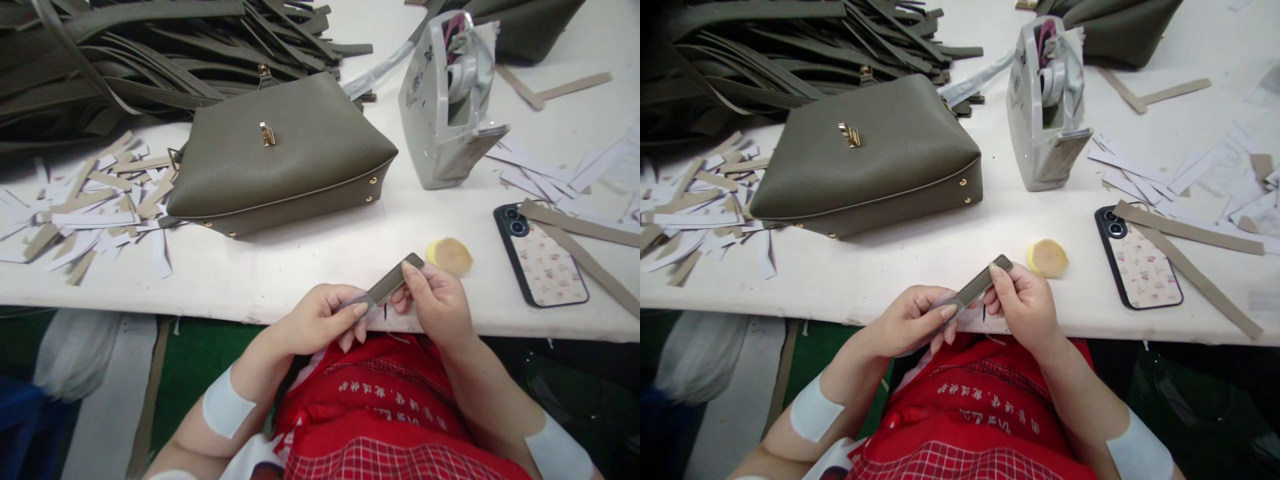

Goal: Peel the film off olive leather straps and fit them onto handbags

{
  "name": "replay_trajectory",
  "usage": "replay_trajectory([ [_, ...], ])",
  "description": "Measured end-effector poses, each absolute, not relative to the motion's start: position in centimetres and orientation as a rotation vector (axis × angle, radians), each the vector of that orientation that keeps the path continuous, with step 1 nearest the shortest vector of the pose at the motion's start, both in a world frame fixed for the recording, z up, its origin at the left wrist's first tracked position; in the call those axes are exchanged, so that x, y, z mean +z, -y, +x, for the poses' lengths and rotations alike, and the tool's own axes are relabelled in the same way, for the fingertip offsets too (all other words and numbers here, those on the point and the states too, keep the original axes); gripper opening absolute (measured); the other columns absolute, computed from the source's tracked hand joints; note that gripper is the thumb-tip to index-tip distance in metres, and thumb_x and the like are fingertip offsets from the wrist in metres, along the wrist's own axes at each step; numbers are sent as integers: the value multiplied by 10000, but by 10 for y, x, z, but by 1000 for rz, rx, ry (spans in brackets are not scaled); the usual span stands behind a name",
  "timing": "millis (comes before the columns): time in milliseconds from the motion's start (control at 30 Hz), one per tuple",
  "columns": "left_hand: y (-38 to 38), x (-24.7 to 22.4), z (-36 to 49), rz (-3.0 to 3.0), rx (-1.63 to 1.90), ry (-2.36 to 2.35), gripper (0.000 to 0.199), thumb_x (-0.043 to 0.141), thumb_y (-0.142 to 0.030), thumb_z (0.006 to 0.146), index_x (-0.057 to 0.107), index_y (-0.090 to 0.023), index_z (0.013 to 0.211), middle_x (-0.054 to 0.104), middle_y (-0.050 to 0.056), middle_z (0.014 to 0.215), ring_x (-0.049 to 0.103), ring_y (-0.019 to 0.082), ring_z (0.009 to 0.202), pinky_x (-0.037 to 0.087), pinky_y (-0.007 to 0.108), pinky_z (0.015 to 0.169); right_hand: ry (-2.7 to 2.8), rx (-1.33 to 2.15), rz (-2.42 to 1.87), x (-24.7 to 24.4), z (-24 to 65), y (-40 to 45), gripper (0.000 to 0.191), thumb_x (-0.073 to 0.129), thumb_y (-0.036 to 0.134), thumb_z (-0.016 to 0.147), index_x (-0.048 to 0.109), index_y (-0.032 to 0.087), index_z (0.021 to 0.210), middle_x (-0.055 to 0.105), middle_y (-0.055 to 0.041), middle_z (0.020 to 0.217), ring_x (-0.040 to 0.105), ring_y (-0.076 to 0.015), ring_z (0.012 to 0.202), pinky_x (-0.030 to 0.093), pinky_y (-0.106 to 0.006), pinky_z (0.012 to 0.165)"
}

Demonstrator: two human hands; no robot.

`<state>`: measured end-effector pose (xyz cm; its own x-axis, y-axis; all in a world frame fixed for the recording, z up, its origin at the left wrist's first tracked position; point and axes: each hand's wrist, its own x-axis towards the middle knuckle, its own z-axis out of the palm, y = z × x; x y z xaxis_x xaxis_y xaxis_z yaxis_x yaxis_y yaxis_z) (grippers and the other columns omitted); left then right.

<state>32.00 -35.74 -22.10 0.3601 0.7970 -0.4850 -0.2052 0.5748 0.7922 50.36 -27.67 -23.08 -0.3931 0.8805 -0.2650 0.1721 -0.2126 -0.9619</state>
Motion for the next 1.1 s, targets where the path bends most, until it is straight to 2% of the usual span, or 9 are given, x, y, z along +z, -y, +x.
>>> replay_trajectory([
  [133,358,-223,319,692,713,-997,341,534,-446,917,616,-125,838,621,21,634,533,67,462,377,146,418,1479,1668,-1262,-231,505,277,417,549,474,924,597,168,644,620,4,526,546,-75,419,455,-162,411],
  [433,356,-222,320,729,715,-1016,357,538,-454,913,610,-122,803,614,16,621,526,66,444,395,159,424,1432,1702,-1253,-234,506,278,417,555,475,922,599,163,648,617,5,529,554,-78,427,454,-168,413],
  [633,355,-222,320,743,716,-1020,358,541,-452,913,584,-130,763,609,4,619,523,59,442,391,158,433,1256,1781,-1174,-236,506,278,457,484,524,943,608,159,697,634,-16,559,561,-92,443,456,-189,419],
  [1000,356,-223,322,748,738,-1023,349,551,-453,908,591,-125,796,615,4,620,518,55,435,380,154,430,1241,1782,-1166,-246,506,280,454,490,529,937,597,158,699,625,-19,567,552,-97,438,454,-205,417],
  [1100,356,-223,323,748,763,-1027,356,562,-460,898,606,-117,813,614,9,621,510,53,434,368,151,422,1283,1759,-1187,-243,506,276,424,462,544,942,616,169,820,614,-11,595,547,-110,451,459,-227,423],
])
